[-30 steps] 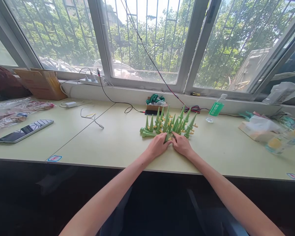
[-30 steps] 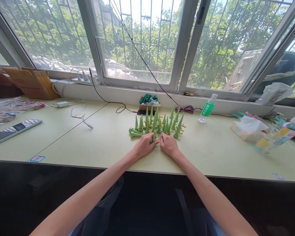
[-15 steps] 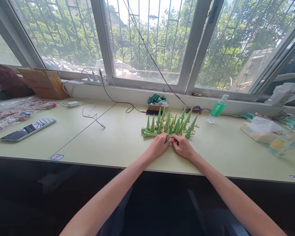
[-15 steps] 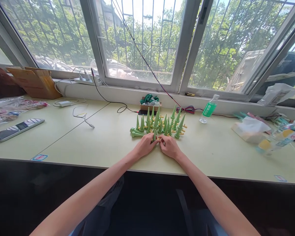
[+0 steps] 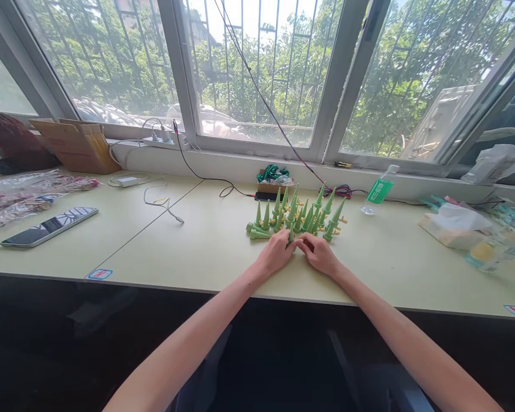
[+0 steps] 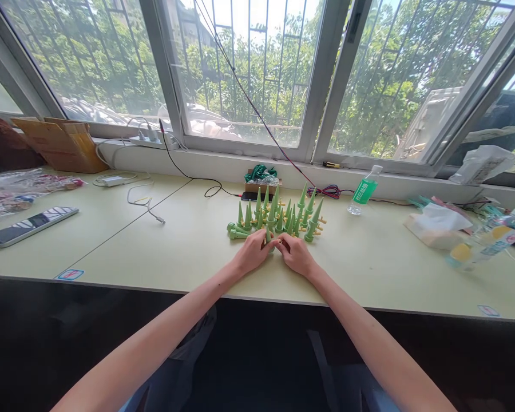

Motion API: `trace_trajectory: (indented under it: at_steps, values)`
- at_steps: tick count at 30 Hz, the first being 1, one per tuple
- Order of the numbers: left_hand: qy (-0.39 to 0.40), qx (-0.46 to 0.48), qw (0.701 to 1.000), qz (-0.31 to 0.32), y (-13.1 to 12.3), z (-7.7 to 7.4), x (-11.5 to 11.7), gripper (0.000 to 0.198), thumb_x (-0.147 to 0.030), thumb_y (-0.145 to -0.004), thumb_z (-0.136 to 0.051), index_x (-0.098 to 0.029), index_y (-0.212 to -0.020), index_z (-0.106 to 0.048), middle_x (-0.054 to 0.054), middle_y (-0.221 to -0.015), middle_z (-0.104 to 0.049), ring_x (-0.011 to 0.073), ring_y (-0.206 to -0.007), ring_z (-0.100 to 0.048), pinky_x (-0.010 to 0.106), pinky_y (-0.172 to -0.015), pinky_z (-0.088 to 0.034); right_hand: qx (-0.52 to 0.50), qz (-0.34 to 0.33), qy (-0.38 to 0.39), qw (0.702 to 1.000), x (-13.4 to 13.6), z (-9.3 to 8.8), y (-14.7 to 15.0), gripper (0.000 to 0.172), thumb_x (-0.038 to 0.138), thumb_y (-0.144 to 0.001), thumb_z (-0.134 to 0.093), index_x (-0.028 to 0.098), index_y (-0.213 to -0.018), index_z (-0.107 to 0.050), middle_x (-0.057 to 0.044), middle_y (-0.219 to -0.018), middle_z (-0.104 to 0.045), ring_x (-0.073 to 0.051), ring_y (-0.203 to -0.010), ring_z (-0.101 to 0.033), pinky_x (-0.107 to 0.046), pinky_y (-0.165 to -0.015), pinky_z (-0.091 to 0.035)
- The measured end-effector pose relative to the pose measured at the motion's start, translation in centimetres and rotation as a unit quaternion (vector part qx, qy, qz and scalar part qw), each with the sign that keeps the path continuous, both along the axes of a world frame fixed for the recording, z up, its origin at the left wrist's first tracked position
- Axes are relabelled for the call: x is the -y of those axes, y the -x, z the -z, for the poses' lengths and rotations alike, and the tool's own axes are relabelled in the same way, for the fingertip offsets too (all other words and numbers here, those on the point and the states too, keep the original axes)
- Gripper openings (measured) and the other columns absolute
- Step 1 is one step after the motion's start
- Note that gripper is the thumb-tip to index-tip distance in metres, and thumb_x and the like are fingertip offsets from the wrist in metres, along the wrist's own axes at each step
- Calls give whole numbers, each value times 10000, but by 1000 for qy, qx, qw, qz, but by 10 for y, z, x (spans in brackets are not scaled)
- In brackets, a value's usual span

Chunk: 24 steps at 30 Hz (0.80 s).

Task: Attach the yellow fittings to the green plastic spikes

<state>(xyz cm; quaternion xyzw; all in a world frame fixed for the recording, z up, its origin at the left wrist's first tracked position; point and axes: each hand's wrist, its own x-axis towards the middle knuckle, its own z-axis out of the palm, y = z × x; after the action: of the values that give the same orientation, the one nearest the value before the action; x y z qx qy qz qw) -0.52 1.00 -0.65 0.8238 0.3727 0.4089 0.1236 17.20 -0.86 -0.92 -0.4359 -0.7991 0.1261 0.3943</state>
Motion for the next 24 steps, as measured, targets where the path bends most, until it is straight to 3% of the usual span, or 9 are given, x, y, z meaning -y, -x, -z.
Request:
trace_trajectory:
  at_steps: [4,6,9,16,24]
  values:
    - [-40,76,996,-5,6,-6,-4,206,-322,-971,-455,-171,-910,-581,48,-866,-624,138,-697,-561,260,-655,-444,-28,28,-15,999,-3,3,-1,286,391,-959,-459,199,-750,-495,45,-597,-434,-109,-532,-351,-238,-550,-315]
    - [-62,128,989,-39,11,-10,-8,244,-297,-993,-392,-176,-934,-596,51,-872,-629,140,-747,-579,249,-679,-452,-41,49,-30,998,-4,4,-2,296,389,-960,-454,203,-729,-468,49,-589,-401,-108,-531,-327,-237,-540,-302]
    - [-70,142,981,-114,22,-14,-14,225,-277,-972,-424,-180,-880,-605,45,-834,-637,133,-668,-556,251,-658,-436,-59,77,-57,994,-5,4,-2,299,391,-962,-444,205,-729,-460,53,-582,-378,-107,-523,-310,-239,-536,-297]
    - [25,-36,983,-180,34,-12,-17,217,-151,-898,-449,-184,-855,-659,74,-870,-663,187,-711,-598,280,-627,-399,-70,116,-77,988,-4,3,-2,313,426,-966,-431,203,-758,-504,34,-590,-436,-114,-522,-359,-242,-543,-325]
    - [62,-101,967,-225,36,-14,-16,246,-85,-856,-448,-178,-776,-661,101,-879,-648,194,-653,-563,296,-569,-355,-62,111,-75,989,-3,4,-2,304,420,-966,-437,204,-764,-508,32,-584,-442,-118,-520,-366,-242,-547,-328]
